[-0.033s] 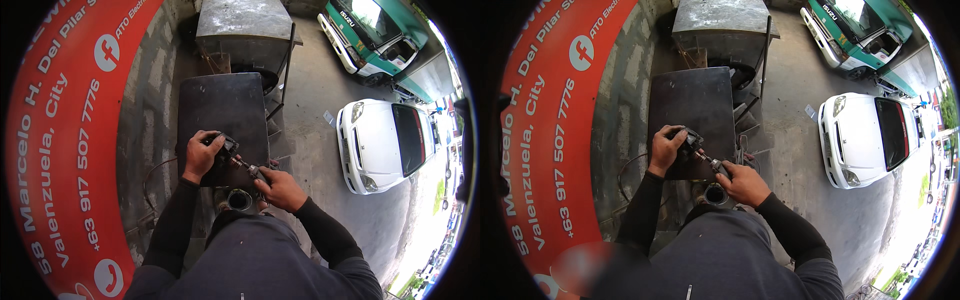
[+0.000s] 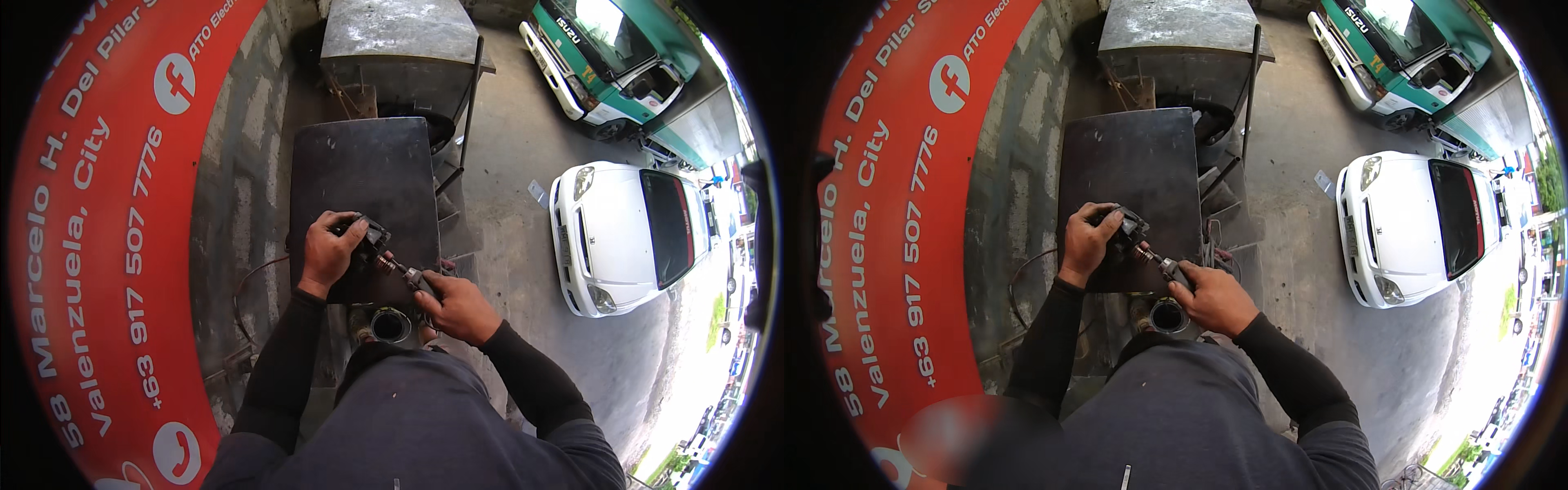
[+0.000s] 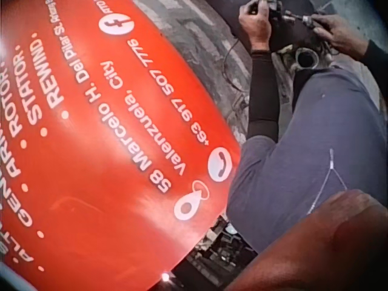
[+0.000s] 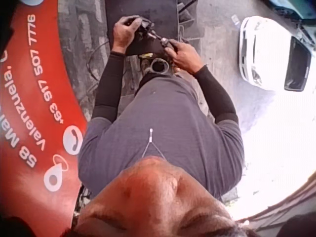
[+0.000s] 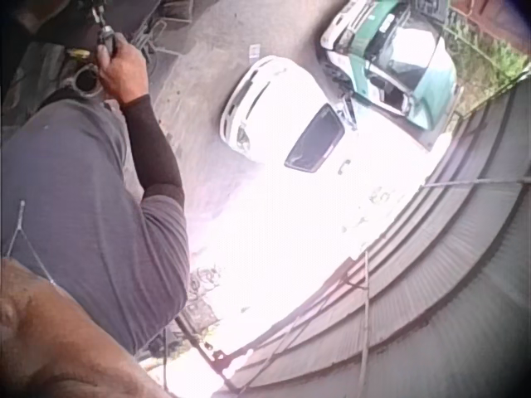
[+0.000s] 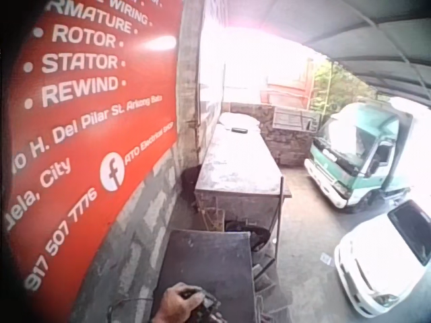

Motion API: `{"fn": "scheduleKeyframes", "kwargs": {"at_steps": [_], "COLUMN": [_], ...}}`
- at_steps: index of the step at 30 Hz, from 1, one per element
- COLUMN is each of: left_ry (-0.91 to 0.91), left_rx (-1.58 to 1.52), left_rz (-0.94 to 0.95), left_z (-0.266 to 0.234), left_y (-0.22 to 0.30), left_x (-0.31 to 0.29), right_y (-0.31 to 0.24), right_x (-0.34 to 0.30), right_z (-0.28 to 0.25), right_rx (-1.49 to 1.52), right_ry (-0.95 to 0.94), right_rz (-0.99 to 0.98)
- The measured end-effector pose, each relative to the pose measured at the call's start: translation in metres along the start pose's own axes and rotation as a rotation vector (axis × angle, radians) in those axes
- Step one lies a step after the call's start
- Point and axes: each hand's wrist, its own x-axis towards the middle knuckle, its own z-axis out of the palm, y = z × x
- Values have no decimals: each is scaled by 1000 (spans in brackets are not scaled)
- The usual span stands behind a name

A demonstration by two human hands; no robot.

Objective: The person uses a soldering iron to work on a small electrical component held in the left hand. The person repeatedly applies the soldering iron to the component's terminals while standing at a workbench.

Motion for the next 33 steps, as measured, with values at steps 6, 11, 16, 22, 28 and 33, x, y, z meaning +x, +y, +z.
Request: {"fn": "scheduleKeyframes", "kwargs": {"at_steps": [6, 11, 16, 22, 28, 33], "left_ry": [7, 9, 3, 9, 11, 11], "left_rx": [68, 36, 71, 58, 59, 44], "left_rz": [23, -8, 3, -6, -6, -20], "left_z": [11, 12, 11, 9, 9, 11], "left_y": [7, 11, 9, 13, 10, 12], "left_x": [8, 11, 13, 11, 12, 13], "right_y": [0, 2, 9, 9, 9, 11], "right_x": [10, 13, 14, 10, 12, 17], "right_z": [-12, -13, -9, -10, -10, -9], "right_rx": [-24, -40, -24, -31, -1, -26], "right_ry": [-80, -50, -2, 4, -8, -27], "right_rz": [-13, -33, -73, -40, -53, -46]}}
